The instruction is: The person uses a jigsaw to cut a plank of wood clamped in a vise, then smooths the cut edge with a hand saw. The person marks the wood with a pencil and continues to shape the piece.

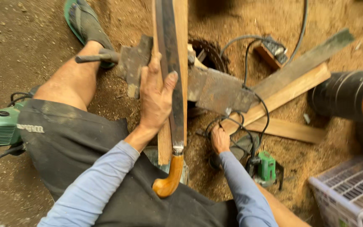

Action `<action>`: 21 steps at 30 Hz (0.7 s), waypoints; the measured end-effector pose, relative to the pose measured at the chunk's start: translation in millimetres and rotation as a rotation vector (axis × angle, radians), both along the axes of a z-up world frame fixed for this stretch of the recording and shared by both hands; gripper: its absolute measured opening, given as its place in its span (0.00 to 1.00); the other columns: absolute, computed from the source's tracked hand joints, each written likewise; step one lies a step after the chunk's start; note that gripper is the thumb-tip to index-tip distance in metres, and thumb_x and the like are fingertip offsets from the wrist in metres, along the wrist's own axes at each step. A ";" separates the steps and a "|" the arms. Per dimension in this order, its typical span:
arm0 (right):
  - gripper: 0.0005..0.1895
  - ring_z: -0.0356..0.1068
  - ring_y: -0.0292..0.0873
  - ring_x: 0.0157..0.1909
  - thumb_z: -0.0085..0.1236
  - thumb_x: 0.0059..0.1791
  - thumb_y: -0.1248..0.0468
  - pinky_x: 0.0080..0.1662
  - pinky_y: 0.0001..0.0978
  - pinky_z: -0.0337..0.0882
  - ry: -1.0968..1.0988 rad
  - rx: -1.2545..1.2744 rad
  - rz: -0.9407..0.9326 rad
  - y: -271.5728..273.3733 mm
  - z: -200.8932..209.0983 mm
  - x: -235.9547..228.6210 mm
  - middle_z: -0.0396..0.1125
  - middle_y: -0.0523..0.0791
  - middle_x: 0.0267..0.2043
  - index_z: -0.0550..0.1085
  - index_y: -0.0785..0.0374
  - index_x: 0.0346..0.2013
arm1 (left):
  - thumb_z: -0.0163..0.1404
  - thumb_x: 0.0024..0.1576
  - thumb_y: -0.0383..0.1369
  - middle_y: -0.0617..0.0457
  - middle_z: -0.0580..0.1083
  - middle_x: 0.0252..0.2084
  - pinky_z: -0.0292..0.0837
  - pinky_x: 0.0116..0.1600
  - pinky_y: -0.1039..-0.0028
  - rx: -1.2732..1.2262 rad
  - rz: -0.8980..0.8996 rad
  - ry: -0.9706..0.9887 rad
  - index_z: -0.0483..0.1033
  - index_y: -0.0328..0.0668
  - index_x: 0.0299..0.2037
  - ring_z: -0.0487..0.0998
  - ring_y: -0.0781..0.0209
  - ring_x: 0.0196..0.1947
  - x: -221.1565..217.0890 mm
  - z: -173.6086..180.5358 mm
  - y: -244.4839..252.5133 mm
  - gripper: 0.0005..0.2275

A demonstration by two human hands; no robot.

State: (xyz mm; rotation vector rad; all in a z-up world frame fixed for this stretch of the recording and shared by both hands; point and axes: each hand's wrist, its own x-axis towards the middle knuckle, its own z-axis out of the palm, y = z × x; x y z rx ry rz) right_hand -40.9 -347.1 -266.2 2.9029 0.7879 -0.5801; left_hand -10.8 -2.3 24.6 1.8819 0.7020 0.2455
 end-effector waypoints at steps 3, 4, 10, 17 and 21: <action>0.06 0.74 0.60 0.31 0.46 0.52 0.65 0.33 0.53 0.74 0.127 0.082 -0.032 4.2 17.0 7.3 0.72 0.57 0.29 0.67 0.67 0.39 | 0.46 0.69 0.42 0.52 0.63 0.45 0.77 0.53 0.69 0.076 -0.008 -0.155 0.57 0.48 0.74 0.71 0.62 0.44 2.9 6.6 1.1 0.24; 0.07 0.74 0.61 0.32 0.44 0.53 0.66 0.34 0.54 0.73 0.169 0.070 -0.049 4.2 26.0 5.9 0.72 0.58 0.30 0.66 0.67 0.41 | 0.46 0.70 0.42 0.52 0.64 0.45 0.76 0.54 0.68 0.084 -0.009 -0.171 0.57 0.48 0.74 0.71 0.61 0.45 2.9 7.9 1.6 0.24; 0.10 0.73 0.52 0.32 0.48 0.53 0.64 0.35 0.48 0.72 0.447 -0.022 0.048 20.9 137.6 29.8 0.73 0.53 0.31 0.71 0.67 0.45 | 0.48 0.69 0.38 0.51 0.64 0.46 0.74 0.51 0.68 0.043 0.004 -0.198 0.57 0.48 0.74 0.70 0.60 0.44 1.7 3.0 -0.5 0.25; 0.05 0.74 0.36 0.31 0.56 0.53 0.65 0.32 0.27 0.75 0.318 0.668 -0.111 112.1 366.9 157.7 0.73 0.44 0.34 0.75 0.63 0.40 | 0.49 0.68 0.35 0.50 0.62 0.46 0.73 0.51 0.67 0.021 0.001 -0.226 0.58 0.47 0.74 0.69 0.59 0.44 2.3 1.1 -1.3 0.24; 0.05 0.72 0.37 0.30 0.58 0.63 0.66 0.31 0.28 0.68 -0.216 0.736 0.312 209.0 411.5 230.4 0.74 0.46 0.36 0.77 0.66 0.47 | 0.49 0.69 0.35 0.49 0.62 0.46 0.73 0.52 0.67 0.000 -0.002 -0.245 0.58 0.46 0.74 0.69 0.59 0.45 4.2 4.3 0.7 0.23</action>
